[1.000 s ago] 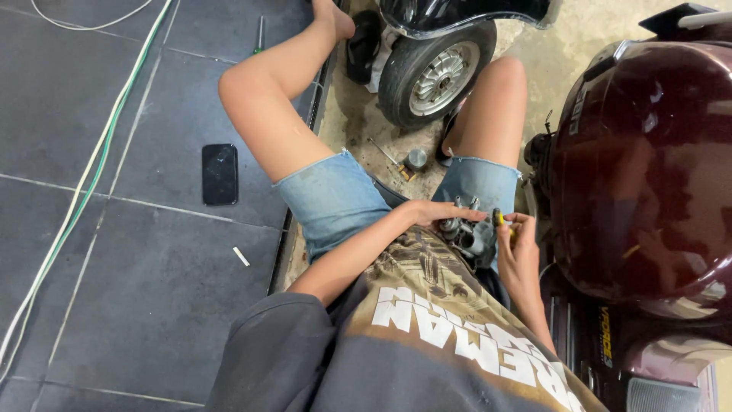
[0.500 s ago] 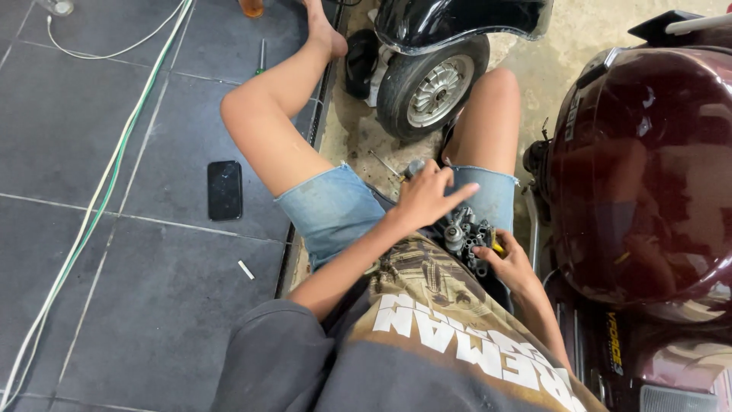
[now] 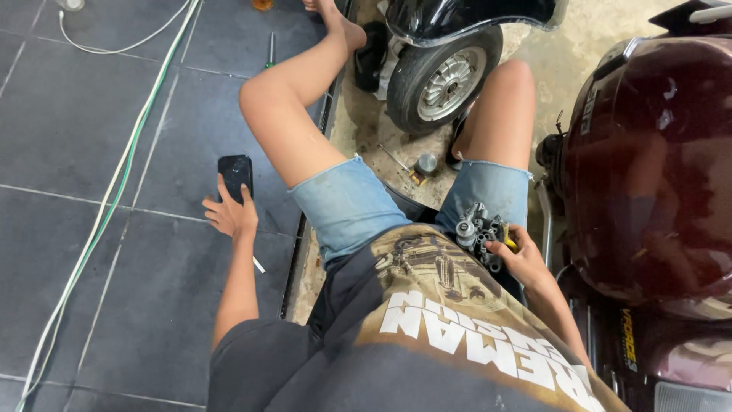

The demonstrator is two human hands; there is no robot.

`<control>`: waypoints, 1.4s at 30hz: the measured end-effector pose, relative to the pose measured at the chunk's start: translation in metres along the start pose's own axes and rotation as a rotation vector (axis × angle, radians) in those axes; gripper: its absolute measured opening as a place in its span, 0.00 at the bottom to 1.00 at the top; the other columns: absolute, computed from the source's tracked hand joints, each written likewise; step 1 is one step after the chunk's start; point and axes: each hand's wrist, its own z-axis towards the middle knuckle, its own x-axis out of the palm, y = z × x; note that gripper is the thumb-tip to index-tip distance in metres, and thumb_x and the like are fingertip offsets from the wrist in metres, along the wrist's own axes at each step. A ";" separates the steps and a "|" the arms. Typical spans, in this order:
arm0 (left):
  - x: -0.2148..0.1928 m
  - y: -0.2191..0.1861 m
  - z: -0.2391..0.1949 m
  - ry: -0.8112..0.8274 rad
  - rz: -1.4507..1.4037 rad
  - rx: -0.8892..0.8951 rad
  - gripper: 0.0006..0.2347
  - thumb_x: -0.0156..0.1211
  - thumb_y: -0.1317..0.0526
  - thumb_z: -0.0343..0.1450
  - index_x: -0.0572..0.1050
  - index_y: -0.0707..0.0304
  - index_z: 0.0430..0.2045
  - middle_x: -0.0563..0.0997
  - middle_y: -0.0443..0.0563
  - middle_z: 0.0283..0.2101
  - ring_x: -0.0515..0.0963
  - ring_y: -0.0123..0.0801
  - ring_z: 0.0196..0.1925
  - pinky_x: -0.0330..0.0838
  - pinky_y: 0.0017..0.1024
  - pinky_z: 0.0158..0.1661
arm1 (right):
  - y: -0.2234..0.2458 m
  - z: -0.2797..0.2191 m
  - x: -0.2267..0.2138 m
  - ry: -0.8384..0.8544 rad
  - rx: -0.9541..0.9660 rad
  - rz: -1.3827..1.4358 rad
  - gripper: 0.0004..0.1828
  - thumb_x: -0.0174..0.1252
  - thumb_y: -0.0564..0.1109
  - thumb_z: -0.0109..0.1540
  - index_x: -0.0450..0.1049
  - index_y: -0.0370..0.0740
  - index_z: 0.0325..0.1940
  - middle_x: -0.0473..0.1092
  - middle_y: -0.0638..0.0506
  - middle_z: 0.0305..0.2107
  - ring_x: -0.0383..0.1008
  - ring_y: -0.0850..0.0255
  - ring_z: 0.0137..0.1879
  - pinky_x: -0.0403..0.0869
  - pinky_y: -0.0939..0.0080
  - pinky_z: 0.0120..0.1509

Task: Repairing a motorcycle carburetor using a small hand tool while sitting on the floor

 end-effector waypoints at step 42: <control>-0.173 -0.290 -0.240 1.405 -0.498 0.939 0.55 0.56 0.24 0.54 0.47 0.67 0.67 0.67 0.79 0.61 0.70 0.71 0.65 0.65 0.64 0.58 | 0.032 -0.035 0.014 -0.075 -0.114 0.011 0.35 0.72 0.37 0.52 0.65 0.30 0.59 0.68 0.45 0.39 0.70 0.57 0.47 0.73 0.58 0.52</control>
